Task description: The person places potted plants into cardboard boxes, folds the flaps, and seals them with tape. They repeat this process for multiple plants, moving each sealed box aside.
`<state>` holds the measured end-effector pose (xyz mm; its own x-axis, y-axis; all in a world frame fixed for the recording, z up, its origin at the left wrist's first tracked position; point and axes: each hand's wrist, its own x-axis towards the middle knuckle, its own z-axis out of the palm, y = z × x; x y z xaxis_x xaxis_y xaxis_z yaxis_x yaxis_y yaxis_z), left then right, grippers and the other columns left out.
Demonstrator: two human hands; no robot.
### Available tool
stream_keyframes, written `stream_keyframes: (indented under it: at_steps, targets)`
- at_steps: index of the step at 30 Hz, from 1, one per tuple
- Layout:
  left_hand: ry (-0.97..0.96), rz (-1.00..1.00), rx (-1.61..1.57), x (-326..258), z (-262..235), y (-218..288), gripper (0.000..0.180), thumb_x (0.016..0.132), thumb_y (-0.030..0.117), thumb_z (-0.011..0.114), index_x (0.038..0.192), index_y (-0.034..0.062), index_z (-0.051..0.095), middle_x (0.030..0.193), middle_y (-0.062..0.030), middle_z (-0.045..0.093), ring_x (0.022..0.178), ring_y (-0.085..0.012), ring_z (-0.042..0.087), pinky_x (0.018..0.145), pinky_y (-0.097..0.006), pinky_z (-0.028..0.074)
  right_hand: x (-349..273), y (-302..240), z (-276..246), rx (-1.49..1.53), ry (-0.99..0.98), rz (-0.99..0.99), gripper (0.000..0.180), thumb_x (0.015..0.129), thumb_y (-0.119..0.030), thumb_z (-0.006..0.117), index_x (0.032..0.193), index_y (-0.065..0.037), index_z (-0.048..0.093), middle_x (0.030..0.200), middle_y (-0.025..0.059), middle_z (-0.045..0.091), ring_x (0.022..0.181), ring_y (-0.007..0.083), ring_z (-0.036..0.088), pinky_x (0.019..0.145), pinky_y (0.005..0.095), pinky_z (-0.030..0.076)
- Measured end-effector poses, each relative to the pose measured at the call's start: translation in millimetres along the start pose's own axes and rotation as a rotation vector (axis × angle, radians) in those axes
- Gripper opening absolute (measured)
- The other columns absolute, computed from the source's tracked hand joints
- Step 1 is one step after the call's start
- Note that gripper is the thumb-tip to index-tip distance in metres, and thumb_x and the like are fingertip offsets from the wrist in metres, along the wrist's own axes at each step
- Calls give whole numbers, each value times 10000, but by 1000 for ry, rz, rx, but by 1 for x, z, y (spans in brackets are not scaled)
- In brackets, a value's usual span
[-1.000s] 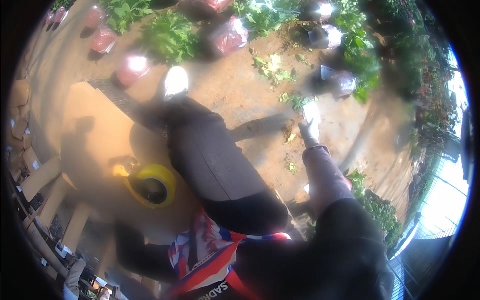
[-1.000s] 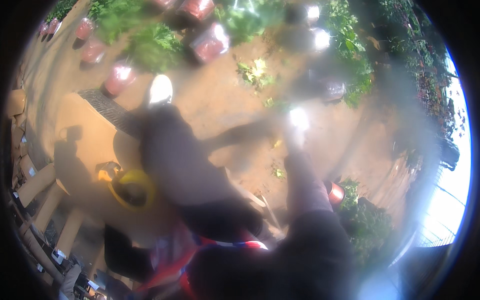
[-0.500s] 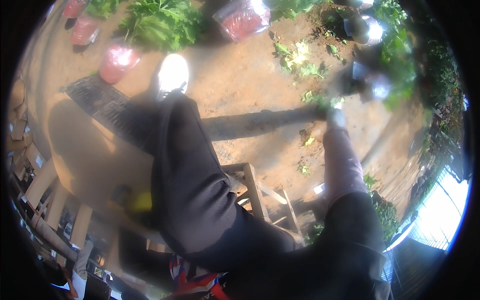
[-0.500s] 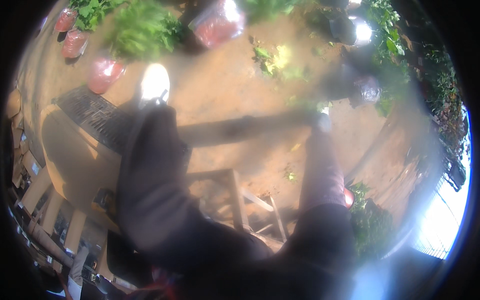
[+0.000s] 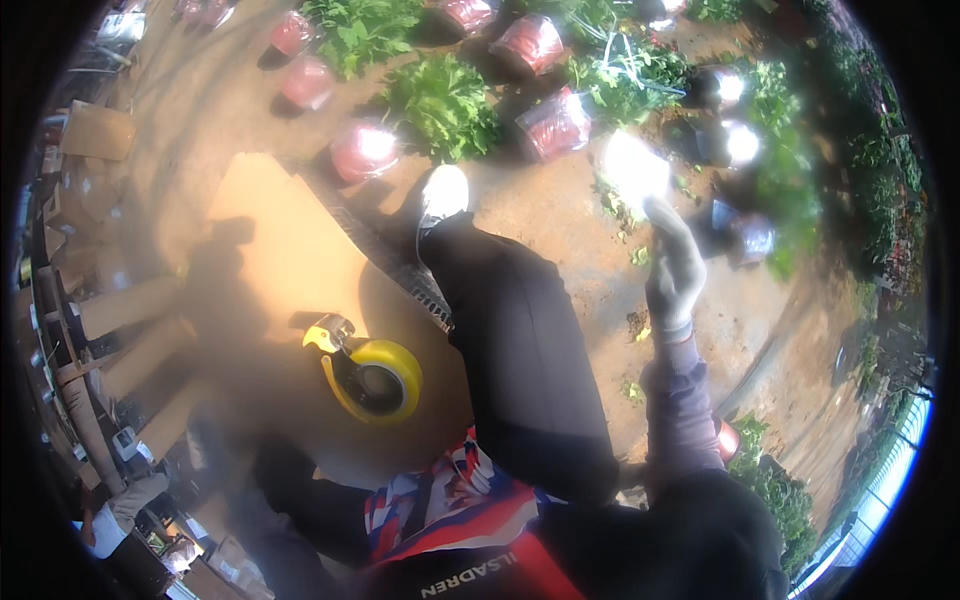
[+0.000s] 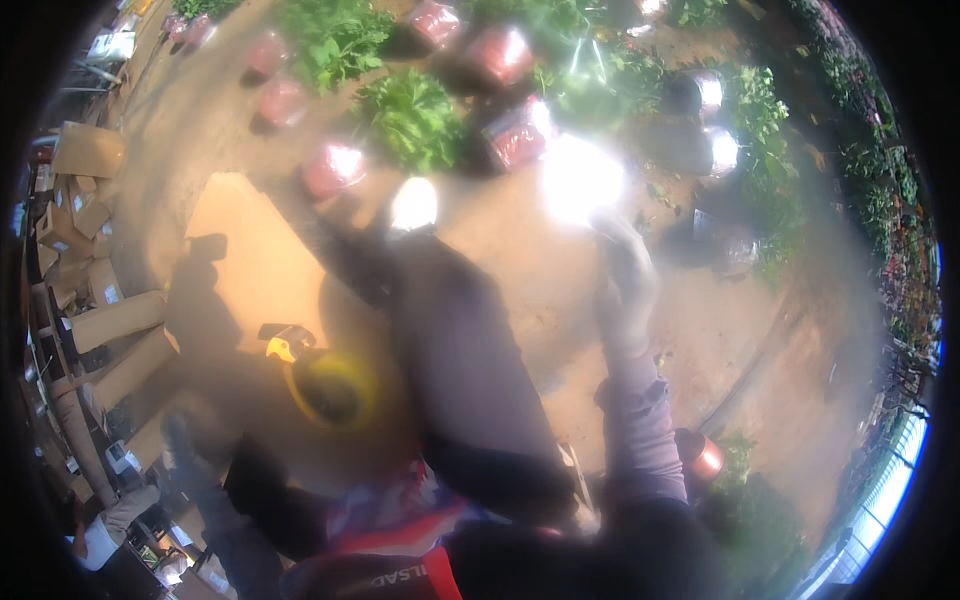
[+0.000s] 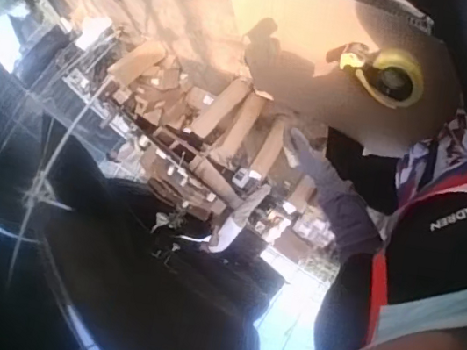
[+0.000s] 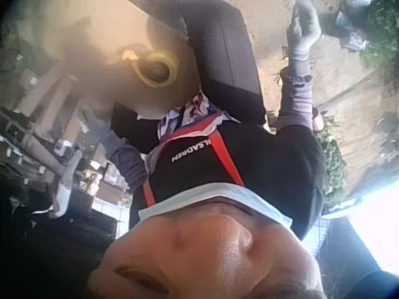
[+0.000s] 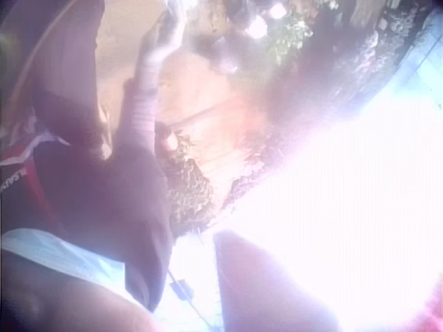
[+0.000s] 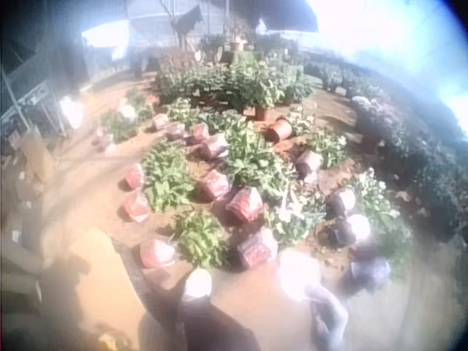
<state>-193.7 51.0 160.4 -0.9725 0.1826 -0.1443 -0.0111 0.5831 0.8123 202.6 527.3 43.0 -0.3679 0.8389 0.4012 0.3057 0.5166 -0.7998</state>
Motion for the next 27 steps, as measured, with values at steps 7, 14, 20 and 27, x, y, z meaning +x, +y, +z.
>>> stream_keyframes:
  at_steps: [7,14,20,27]
  targets:
    - [-878,-145,-875,-79,105,108,429,971,146,667,1347,-31,562,1127,-100,682,915,-144,663,818,-267,528,31,-243,90,244,-692,-984,381,740,58,606,1106,-18,685,1244,161,666,1110,283,660,902,367,528]
    - [476,-110,-417,-98,-96,-56,230,922,111,705,1098,-38,702,957,-57,718,846,-114,656,764,-259,525,-27,-248,164,39,-863,-756,456,981,-109,546,1403,33,448,1409,257,493,1239,409,554,1003,415,490]
    - [1151,-531,894,-167,-384,-263,348,929,351,633,1058,39,715,1060,-148,724,888,-283,689,822,-381,532,-20,-224,186,-201,-1008,-508,335,998,-171,529,1241,49,601,1173,206,654,1118,308,628,982,369,474]
    - [931,-659,726,-159,-455,-379,386,940,392,583,1089,56,703,1073,-154,722,997,-316,691,865,-415,528,-49,-261,208,-41,-1050,-360,299,977,-131,549,1216,34,624,1134,197,676,1080,304,636,951,374,486]
